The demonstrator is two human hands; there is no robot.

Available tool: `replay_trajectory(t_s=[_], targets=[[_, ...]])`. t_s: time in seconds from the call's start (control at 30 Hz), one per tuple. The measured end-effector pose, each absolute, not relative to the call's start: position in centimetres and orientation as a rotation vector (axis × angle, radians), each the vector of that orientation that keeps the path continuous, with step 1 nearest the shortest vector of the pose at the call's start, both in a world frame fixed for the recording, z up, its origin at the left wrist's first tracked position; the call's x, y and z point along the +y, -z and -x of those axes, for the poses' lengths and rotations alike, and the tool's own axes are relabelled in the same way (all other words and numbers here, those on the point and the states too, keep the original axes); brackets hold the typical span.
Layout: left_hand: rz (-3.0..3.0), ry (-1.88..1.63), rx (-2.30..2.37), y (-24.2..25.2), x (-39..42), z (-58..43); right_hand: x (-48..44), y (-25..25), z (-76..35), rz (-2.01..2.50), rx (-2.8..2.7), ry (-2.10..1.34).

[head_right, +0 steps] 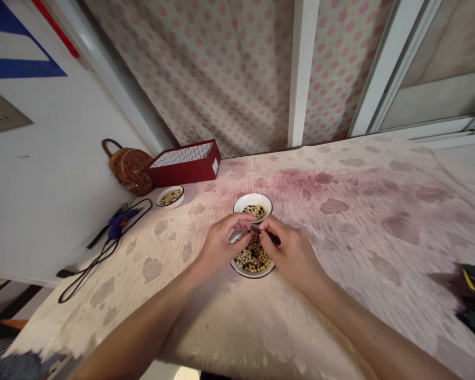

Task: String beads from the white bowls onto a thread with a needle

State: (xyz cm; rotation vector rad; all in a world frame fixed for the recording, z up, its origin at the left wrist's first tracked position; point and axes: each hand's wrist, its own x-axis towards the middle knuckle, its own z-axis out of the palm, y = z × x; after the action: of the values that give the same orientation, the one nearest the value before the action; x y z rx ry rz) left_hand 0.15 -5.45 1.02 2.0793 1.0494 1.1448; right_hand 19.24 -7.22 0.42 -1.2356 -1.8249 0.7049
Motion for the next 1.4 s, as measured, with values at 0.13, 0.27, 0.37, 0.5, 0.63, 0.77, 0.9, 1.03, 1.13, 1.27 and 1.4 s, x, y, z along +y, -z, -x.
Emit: replay_trajectory(t_s=[0.13, 0.27, 0.37, 0.5, 0.63, 0.77, 0.9, 1.03, 1.13, 1.27, 1.4], targets=[[-2.088, -1.166, 1.065, -1.1, -4.7, -0.2, -7.1, -0.4, -19.3, 1.279, -1.818, -0.664], [-2.109, -1.166, 1.159, -1.5, -2.4, -0.4, -7.0, -0.3, -19.4, 1.309, -1.78, -0.597], [-2.113, -1.14, 1.237, -1.5, -0.7, -0.5, -6.9, -0.3, -19.4, 1.32, -1.748, -0.561], [-1.995, -1.156, 1.229, -1.2, -0.6, -0.4, -7.0, -0.6, -19.4, 1.319, -1.736, -0.527], [-1.841, -1.167, 1.188, -1.0, -1.4, -0.1, -7.2, -0.7, -19.4, 1.306, -1.739, -0.526], [-1.747, -1.177, 1.2, -1.0, -1.4, -0.1, -7.1, -0.6, -19.4, 1.286, -1.737, -0.522], [-1.593, -1.131, 1.108, -1.7, -2.4, -0.4, -7.2, -0.6, -19.4, 1.281, -1.734, -0.548], [-1.409, -1.03, 0.968, -2.2, -4.2, -0.3, -7.5, -0.9, -19.3, 1.234, -1.722, -0.61], [-1.32, -1.009, 0.913, -1.9, -5.0, -0.2, -7.7, -1.0, -19.1, 1.197, -1.725, -0.649], [-1.275, -1.021, 0.897, -1.6, -5.1, 0.0, -7.8, -0.8, -19.0, 1.182, -1.729, -0.704], [-1.287, -1.046, 0.895, -1.5, -5.1, 0.1, -7.8, -0.6, -18.9, 1.19, -1.744, -0.74]])
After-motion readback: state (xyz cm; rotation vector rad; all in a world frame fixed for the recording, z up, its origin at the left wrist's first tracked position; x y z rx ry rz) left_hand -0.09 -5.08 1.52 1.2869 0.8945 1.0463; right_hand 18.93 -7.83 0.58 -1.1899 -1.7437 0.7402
